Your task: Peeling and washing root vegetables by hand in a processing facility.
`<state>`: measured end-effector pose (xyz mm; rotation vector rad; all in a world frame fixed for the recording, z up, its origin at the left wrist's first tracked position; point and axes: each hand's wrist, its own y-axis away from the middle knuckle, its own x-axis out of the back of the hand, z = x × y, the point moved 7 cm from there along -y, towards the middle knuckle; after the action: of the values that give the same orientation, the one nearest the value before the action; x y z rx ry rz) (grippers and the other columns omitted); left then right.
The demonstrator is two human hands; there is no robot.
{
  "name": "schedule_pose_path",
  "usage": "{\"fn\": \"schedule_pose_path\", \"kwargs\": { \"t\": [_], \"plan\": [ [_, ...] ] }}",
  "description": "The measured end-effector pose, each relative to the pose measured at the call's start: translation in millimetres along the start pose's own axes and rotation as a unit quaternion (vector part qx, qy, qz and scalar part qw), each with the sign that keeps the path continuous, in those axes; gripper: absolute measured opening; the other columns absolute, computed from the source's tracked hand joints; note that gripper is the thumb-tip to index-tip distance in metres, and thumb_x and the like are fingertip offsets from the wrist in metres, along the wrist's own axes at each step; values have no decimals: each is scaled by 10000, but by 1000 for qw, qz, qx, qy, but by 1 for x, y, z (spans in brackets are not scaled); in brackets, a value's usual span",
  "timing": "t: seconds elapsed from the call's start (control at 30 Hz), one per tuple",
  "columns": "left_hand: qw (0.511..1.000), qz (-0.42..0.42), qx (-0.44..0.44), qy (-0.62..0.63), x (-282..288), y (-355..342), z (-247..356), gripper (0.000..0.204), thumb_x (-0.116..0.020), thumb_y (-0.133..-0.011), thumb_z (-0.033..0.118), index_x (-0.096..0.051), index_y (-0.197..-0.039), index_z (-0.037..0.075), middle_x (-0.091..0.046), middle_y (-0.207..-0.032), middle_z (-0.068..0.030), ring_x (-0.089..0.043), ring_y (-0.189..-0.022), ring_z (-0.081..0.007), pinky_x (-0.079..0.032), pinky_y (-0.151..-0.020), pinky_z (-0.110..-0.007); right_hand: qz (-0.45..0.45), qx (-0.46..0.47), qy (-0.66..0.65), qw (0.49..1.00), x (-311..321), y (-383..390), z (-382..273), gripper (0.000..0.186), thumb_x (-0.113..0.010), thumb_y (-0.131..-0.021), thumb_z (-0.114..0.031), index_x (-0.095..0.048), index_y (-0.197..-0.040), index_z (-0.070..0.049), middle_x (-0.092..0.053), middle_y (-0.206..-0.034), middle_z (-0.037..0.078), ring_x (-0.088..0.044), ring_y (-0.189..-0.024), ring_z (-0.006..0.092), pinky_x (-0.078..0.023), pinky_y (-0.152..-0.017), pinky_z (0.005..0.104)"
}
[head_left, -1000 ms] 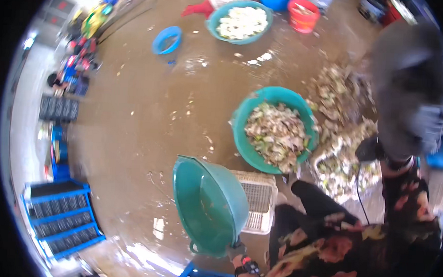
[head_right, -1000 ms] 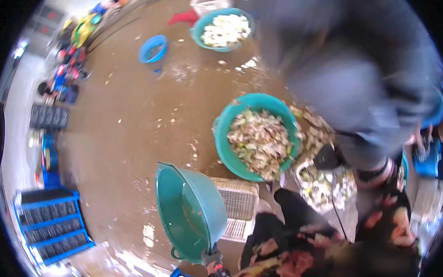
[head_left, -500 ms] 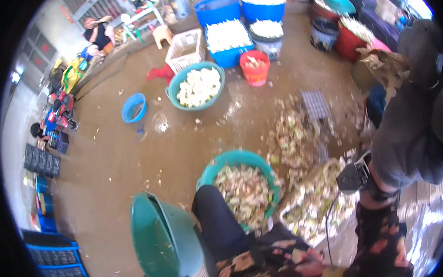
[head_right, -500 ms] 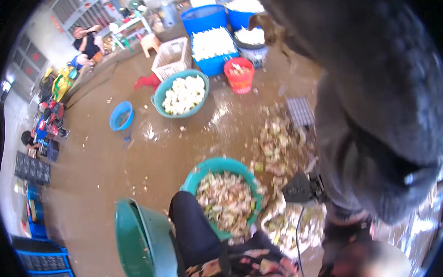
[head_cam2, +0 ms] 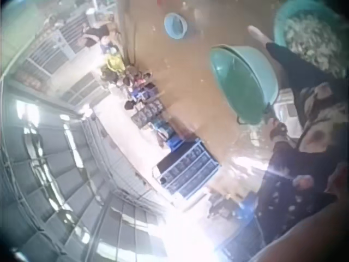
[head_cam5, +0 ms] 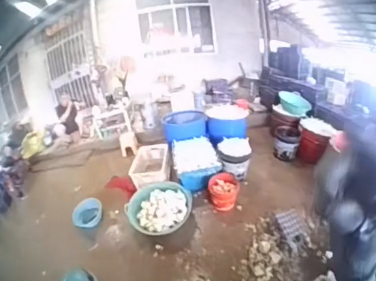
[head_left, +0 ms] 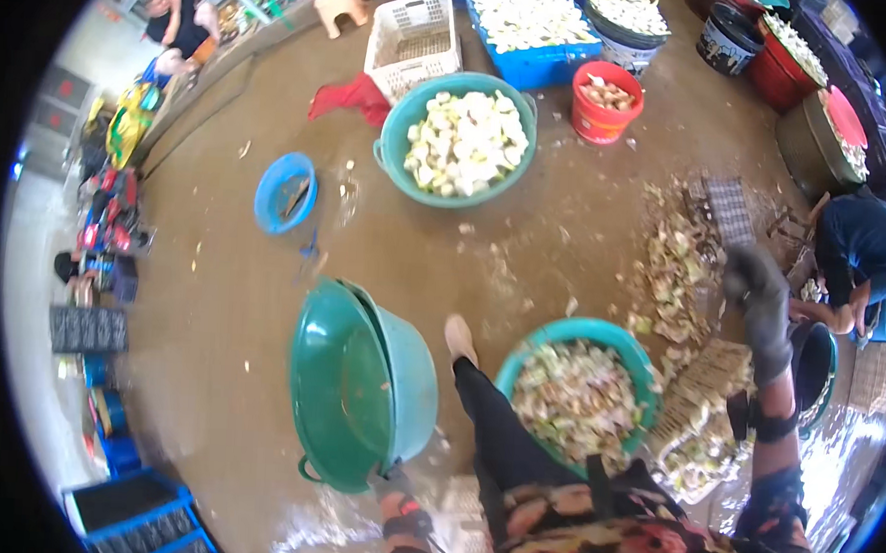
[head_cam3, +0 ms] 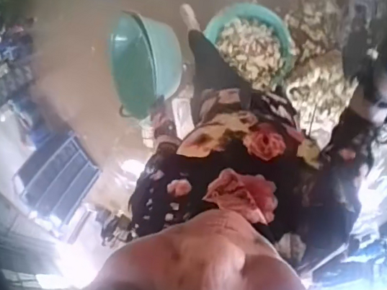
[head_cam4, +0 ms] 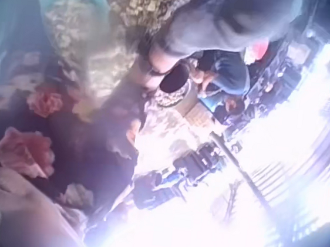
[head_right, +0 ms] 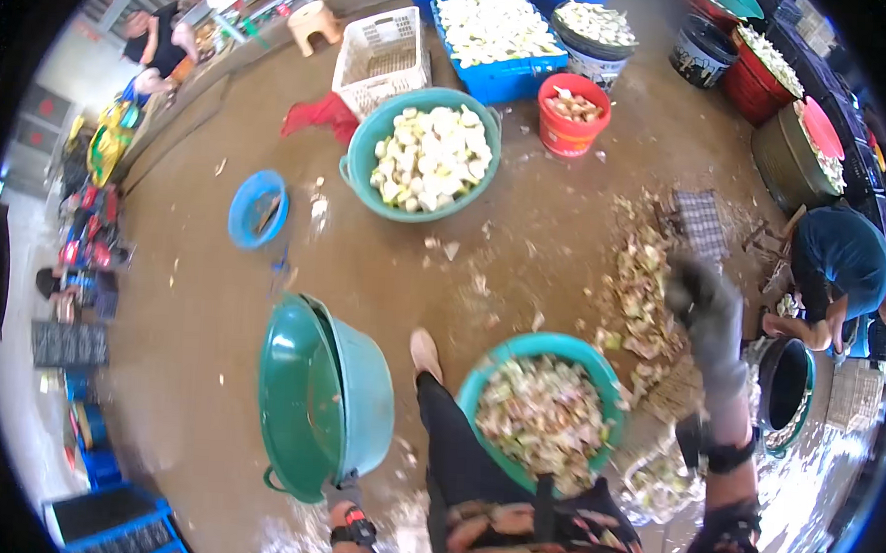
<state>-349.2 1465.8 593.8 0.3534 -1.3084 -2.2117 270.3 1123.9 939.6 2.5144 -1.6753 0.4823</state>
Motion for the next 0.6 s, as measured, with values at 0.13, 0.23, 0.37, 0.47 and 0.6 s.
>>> {"fn": "schedule_pose_path", "kwargs": {
  "t": [0.13, 0.23, 0.37, 0.47, 0.6],
  "plan": [
    [967, -122, -144, -169, -210, -24, -6, 225, -467, -718, 138, -466, -895, -1, -487, -798, -100, -454, -616, -171, -424, -532, -251, -51, -212, 262, 940, -65, -1, 149, 212, -499, -722, 20, -540, -925, -19, -507, -694, 8, -464, -567, 52, -382, -475, 186],
    [952, -144, -161, -218, -276, -101, 50, 182, -507, -716, 173, -503, -792, 8, -493, -613, -50, -437, -505, -131, -461, -535, -318, -62, -301, 292, 906, -101, -26, 147, 215, -515, -702, 35, -558, -905, -22, -531, -675, 25, -488, -557, 71, -414, -493, 212],
    [980, -166, 18, -107, -336, -111, -28, 92, -518, -701, 122, -505, -687, 32, -490, -583, -39, -471, -521, -152, -458, -562, -300, -31, -415, 327, 849, -72, -14, 137, 181, -522, -715, -37, -566, -890, -49, -572, -677, 62, -522, -562, 109, -419, -507, 236],
    [950, -202, 92, -221, -367, -79, -92, 68, -532, -699, 120, -514, -666, 63, -493, -574, -32, -483, -521, -166, -455, -559, -300, 68, -531, 262, 803, -39, 24, 136, 200, -499, -711, -13, -563, -897, -45, -571, -687, 69, -530, -559, 124, -423, -495, 245],
    [839, -292, 199, -413, -428, -5, -173, 159, -519, -734, 214, -525, -832, 88, -517, -739, -25, -500, -701, -183, -435, -683, -360, 153, -607, 147, 766, -17, 82, 169, 240, -443, -692, 39, -554, -896, -23, -568, -692, 83, -522, -543, 142, -420, -477, 252]
  ]
}}
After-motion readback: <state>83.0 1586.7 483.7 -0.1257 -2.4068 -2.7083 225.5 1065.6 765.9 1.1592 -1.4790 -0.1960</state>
